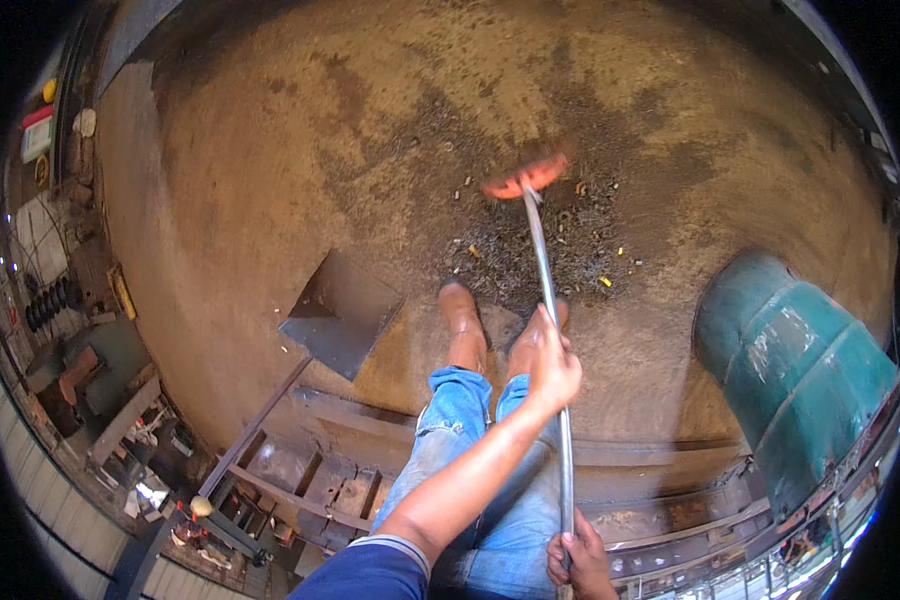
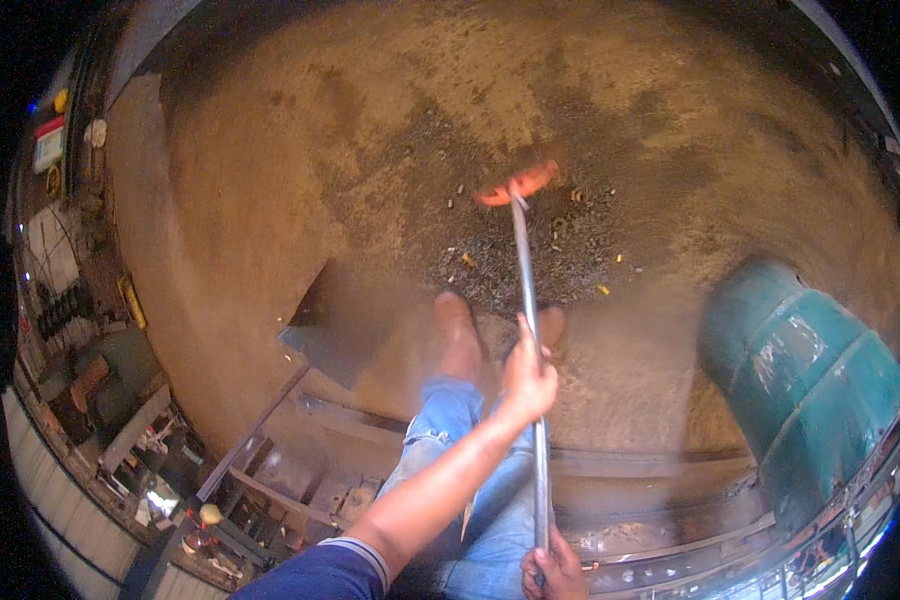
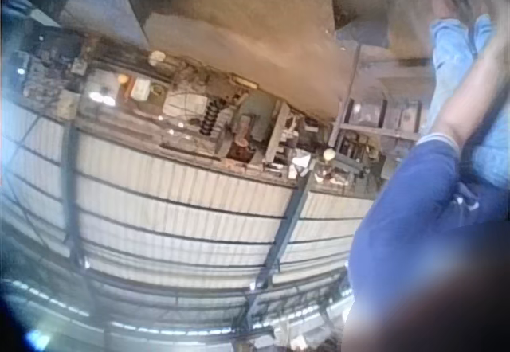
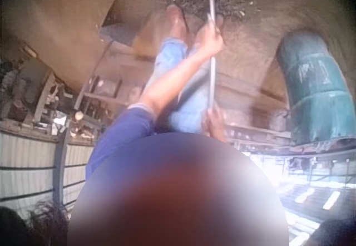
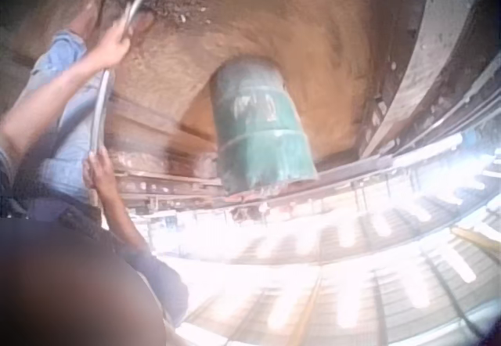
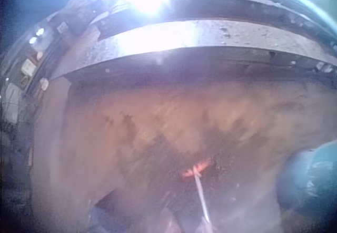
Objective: The person sweeps metal shavings and debris from the workshop floor using a broom and dustpan, then transfers the collected material into a large green barrel. The person moves between different areas of the floor to gather scattered piles of debris.
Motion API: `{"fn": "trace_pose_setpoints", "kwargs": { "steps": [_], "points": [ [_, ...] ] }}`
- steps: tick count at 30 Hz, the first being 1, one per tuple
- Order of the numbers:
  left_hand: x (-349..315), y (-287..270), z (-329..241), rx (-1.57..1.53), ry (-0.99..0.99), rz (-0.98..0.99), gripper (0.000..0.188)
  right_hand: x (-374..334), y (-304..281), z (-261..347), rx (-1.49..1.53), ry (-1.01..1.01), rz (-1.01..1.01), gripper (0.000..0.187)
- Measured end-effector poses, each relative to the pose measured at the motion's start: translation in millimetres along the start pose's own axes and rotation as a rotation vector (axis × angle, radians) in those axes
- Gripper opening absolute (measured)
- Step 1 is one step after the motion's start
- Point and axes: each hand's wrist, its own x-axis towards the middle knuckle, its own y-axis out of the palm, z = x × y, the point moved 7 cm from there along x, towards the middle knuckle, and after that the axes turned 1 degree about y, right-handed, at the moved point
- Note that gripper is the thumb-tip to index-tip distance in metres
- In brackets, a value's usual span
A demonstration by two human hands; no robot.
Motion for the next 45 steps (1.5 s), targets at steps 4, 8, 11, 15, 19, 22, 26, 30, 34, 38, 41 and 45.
{"fn": "trace_pose_setpoints", "kwargs": {
  "steps": [4, 8, 11, 15, 19, 22, 26, 30, 34, 38, 41, 45],
  "points": [
    [99.8, -142.5, 31.9, -0.050, -0.001, -0.289, 0.087, 90.1, 79.6, 42.0, -0.184, 0.001, 0.204, 0.073],
    [182.0, -310.9, 76.3, -0.116, -0.345, -0.397, 0.076, 202.4, 202.9, 81.1, -0.390, -0.127, 0.576, 0.070],
    [213.7, -387.4, 129.6, -0.338, -0.463, -0.526, 0.069, 278.4, 280.1, 93.3, -0.431, -0.243, 0.671, 0.061],
    [247.6, -381.7, 175.8, -0.220, -0.475, -0.419, 0.072, 315.6, 313.2, 106.1, -0.387, -0.189, 0.617, 0.060],
    [237.5, -283.2, 176.7, -0.305, -0.340, -0.290, 0.055, 264.5, 225.8, 102.0, -0.222, -0.129, 0.428, 0.063],
    [199.4, -201.3, 95.8, 0.051, -0.255, -0.289, 0.087, 199.7, 172.9, 104.4, -0.055, -0.126, 0.296, 0.063],
    [133.4, -143.0, 13.6, 0.166, -0.277, -0.003, 0.092, 140.8, 118.4, 75.0, 0.063, -0.108, 0.106, 0.062],
    [54.9, -76.4, 32.6, 0.195, -0.233, 0.080, 0.093, 76.0, 73.0, 25.7, 0.114, -0.056, 0.003, 0.067],
    [-36.9, -19.8, 56.4, 0.034, -0.071, -0.064, 0.087, 17.6, 20.4, -19.3, -0.054, -0.063, -0.041, 0.070],
    [-65.0, -51.3, 16.1, -0.084, -0.062, -0.042, 0.083, -6.9, 15.5, -44.6, 0.053, 0.003, -0.038, 0.070],
    [0.4, -100.0, 1.1, -0.116, 0.016, -0.146, 0.082, 39.9, 39.7, -5.8, -0.071, -0.095, 0.102, 0.069],
    [164.0, -154.6, -9.6, -0.096, -0.103, -0.163, 0.072, 155.2, 116.5, 89.5, -0.013, -0.303, 0.322, 0.065]
  ]
}}
